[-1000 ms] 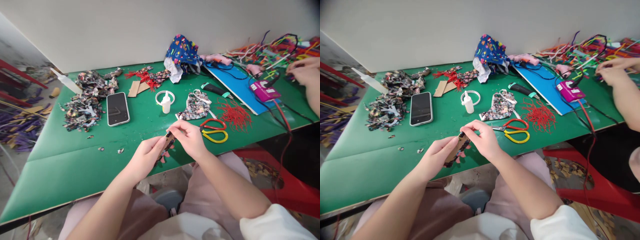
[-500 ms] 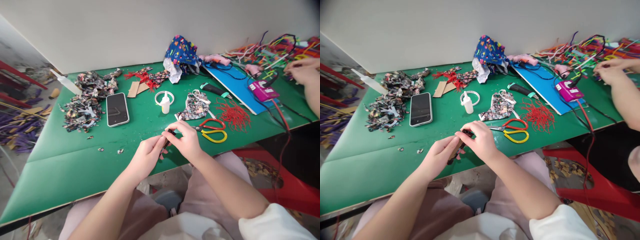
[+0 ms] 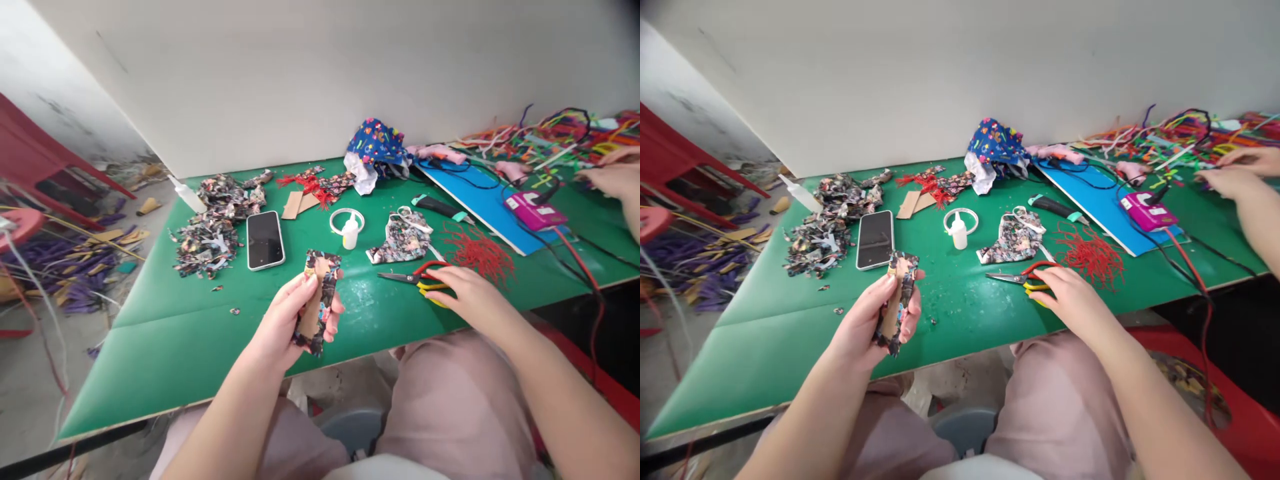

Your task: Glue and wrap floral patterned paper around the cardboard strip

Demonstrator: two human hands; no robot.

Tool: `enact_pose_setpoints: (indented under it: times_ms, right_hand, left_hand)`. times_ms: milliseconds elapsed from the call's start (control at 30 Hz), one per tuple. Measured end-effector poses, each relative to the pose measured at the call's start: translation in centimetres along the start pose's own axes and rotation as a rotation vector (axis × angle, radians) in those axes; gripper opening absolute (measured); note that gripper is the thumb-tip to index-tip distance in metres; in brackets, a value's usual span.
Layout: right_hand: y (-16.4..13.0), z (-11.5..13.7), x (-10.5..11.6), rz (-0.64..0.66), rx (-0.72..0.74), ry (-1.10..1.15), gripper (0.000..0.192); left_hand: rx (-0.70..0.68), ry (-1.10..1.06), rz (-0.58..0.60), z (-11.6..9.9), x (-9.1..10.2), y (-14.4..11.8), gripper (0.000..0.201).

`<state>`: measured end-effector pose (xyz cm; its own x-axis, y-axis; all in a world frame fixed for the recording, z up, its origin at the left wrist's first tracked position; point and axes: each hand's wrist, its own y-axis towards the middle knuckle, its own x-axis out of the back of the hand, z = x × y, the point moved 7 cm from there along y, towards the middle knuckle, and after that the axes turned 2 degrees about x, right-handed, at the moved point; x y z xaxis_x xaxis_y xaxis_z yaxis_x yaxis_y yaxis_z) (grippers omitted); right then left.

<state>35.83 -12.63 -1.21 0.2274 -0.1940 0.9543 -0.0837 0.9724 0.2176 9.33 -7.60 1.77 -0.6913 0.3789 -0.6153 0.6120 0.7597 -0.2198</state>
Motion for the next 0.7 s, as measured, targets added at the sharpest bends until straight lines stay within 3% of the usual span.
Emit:
enact_pose_setpoints:
  times_ms: [200,333,500,600,700]
  right_hand:
    - [0.4,-1.2,-0.8,0.194,0.056,-0.018,0.035]
    - [0.4,-2.0,-0.8,0.227,0.039,-0.051,0.033]
    - [0.3,-1.3,0.3,0.129,0.058,-0.046,0.032]
    - [0.3,-0.2,2.0,0.009,0.056,-0.049,0.033]
    - [0.1,0.2,2.5,-0.010,0.077,-0.091,0.032]
  left_hand:
    - [0.014,-0.069,0.060,-0.7,-0.6,-0.8,0.026]
    - [0.015,-0.154,0.125,-1.0,-1.0,-1.2,0.027]
    - [-0.002,-0.238,0.210,-1.2,-1.6,-1.6,0.029]
    - [0.058,-0.289,0.271,-0.9,-2.1,-1.9,0.033]
    - [0.102,-0.350,0.336,-0.8,-2.5,-2.4,0.037]
